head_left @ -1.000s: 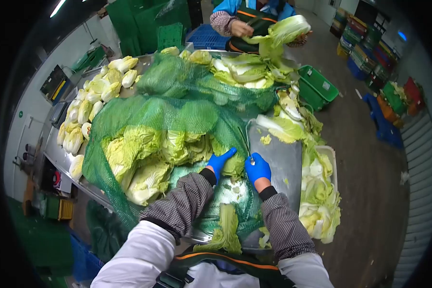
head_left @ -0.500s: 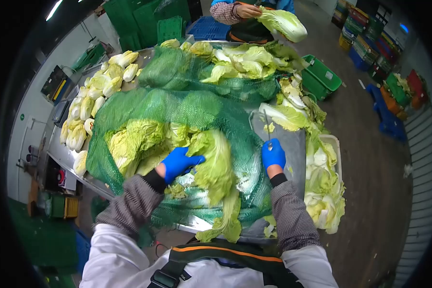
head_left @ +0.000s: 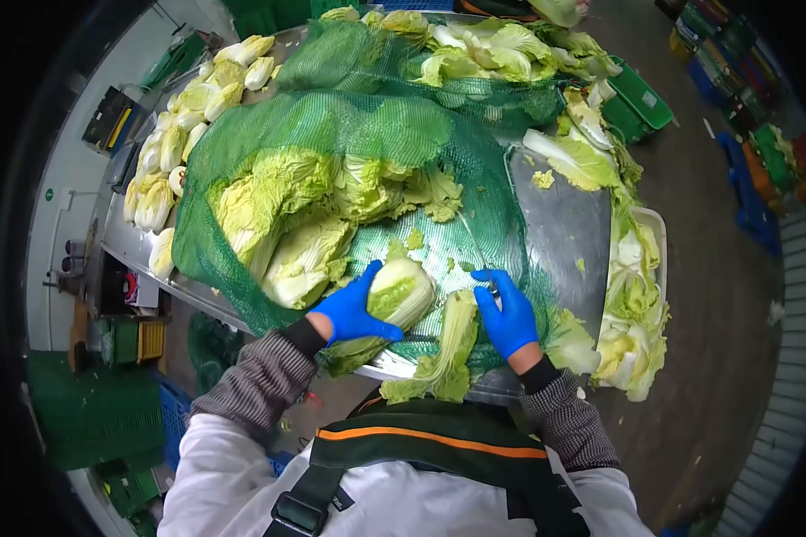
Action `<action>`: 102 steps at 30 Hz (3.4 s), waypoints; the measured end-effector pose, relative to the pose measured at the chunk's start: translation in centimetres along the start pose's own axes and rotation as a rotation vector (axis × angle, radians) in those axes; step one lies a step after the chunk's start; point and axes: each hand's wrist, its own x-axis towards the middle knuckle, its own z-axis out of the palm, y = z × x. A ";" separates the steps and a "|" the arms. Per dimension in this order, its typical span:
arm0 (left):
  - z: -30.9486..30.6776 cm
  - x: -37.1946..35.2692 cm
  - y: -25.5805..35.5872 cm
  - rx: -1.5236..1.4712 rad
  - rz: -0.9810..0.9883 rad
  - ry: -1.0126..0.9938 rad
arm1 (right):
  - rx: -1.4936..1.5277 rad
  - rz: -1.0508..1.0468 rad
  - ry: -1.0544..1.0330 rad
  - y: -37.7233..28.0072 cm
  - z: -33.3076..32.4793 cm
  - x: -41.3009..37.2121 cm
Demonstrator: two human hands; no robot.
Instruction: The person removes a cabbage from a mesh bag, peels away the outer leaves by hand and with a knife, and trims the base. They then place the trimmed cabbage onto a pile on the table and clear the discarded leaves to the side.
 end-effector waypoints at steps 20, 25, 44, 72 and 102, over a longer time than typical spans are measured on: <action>8.0 10.2 11.0 0.064 0.384 0.033 | -0.054 0.461 0.146 9.4 -6.9 -8.1; 8.7 10.9 10.3 0.115 0.384 0.039 | -0.409 0.176 0.182 5.9 -7.3 -6.3; 8.9 8.7 6.5 -0.188 0.513 0.152 | -0.292 0.682 -0.306 5.6 -10.8 -0.4; 7.3 13.4 11.2 -0.036 0.132 -0.053 | -0.286 0.368 0.351 4.1 -10.0 -5.2; 5.7 3.5 10.6 -1.389 0.207 -0.319 | -0.099 0.469 0.321 4.8 -9.7 -2.3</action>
